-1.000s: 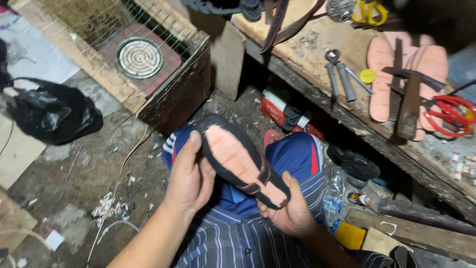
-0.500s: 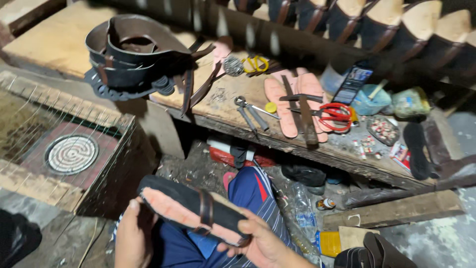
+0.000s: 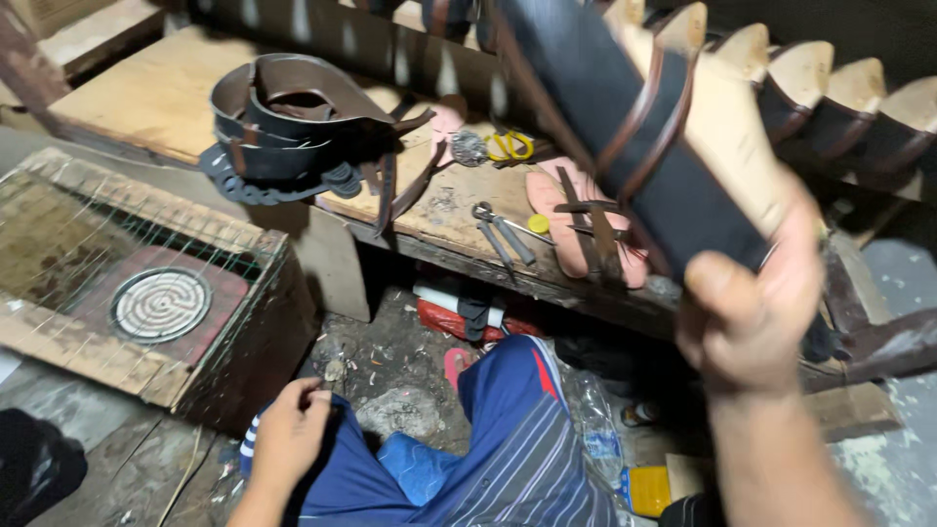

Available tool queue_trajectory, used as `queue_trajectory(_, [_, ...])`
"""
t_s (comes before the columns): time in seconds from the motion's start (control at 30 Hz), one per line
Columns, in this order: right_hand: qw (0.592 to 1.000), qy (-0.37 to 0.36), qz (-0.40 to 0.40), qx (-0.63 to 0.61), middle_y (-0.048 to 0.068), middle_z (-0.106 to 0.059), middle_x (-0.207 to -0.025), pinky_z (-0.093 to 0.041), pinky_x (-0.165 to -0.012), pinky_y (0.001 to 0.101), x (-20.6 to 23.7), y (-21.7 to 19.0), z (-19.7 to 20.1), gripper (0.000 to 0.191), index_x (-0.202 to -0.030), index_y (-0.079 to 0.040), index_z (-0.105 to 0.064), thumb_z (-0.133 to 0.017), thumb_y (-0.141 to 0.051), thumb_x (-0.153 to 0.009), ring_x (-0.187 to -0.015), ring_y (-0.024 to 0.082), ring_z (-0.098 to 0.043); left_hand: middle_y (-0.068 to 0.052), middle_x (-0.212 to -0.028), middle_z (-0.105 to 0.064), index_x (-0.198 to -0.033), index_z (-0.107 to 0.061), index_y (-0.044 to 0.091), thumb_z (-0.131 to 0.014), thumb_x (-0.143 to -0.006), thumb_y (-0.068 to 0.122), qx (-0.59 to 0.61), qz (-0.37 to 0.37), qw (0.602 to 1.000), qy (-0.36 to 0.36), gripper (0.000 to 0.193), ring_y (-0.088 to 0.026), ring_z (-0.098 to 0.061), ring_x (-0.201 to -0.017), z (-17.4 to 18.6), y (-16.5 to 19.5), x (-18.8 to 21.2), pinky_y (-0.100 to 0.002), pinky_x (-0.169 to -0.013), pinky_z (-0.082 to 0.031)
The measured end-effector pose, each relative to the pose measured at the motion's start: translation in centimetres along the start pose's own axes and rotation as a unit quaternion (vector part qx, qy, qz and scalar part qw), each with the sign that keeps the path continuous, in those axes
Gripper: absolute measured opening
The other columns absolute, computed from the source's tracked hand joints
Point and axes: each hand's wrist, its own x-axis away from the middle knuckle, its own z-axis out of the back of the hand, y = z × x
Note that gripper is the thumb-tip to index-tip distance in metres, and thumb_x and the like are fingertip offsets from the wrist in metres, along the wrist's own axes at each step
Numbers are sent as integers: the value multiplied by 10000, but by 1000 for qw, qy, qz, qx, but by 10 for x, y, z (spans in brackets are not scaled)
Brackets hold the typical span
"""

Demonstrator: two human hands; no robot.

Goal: The person sits on the workshop floor with a shoe over their lap. They hammer the shoe upper with a cobbler's hammer, use pincers to grip the upper's edge, press and shape the toe by hand, then pull the wooden last out of the shoe and handle the insole board.

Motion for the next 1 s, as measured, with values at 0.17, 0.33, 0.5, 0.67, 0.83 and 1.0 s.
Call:
queue_trajectory(0.17, [914,-67,222,333,61,-581,-1284,-491,-1095,296,-111,23,-20,639,-1441,-5,-447,-849,-238,-1002,-1179,162,-583,-171,-957,-734,-1087,-717,52,-651,-904,218,-66,-98,989,86,256,-316,-711,-825,12,-4,-1,-387,-756,-553])
queue_trajectory(0.33, [839,-88,203,497,72,-580,-1281,-491,-1080,310,-217,89,-80,638,-1417,-15,-464,-854,-248,-969,-1174,178,-584,-141,-921,-729,-1015,-715,76,-650,-870,220,-37,-102,988,114,214,-313,-711,-801,21,-18,-24,-392,-742,-562])
queue_trajectory(0.5, [813,-121,108,559,82,-580,-1277,-491,-1065,324,-271,170,-160,638,-1392,-26,-481,-860,-258,-935,-1170,194,-584,-110,-864,-732,-967,-731,103,-670,-843,218,-45,-101,989,101,180,-280,-723,-757,25,-36,-66,-413,-753,-551])
queue_trajectory(0.67, [790,-160,37,591,93,-579,-1273,-491,-1050,338,-348,246,-239,637,-1368,-36,-498,-866,-269,-902,-1165,211,-585,-88,-875,-728,-1015,-732,138,-692,-785,222,-10,-69,995,66,248,-258,-737,-672,22,-53,-126,-369,-650,-590])
queue_trajectory(0.83, [778,-170,7,605,103,-578,-1270,-491,-1035,352,-404,305,-305,637,-1343,-47,-514,-872,-279,-869,-1160,227,-585,-65,-734,-675,-888,-720,229,-722,-739,345,-157,-186,961,133,189,-352,-676,-672,33,-76,-175,-590,-810,-517])
queue_trajectory(1.0, [771,-177,-5,612,114,-578,-1266,-491,-1020,366,-430,344,-333,638,-1318,-58,-531,-877,-290,-836,-1156,243,-586,-121,-743,-703,-916,-754,103,-713,-801,198,29,-233,956,176,155,-320,-712,-666,11,-77,-195,-402,-655,-579])
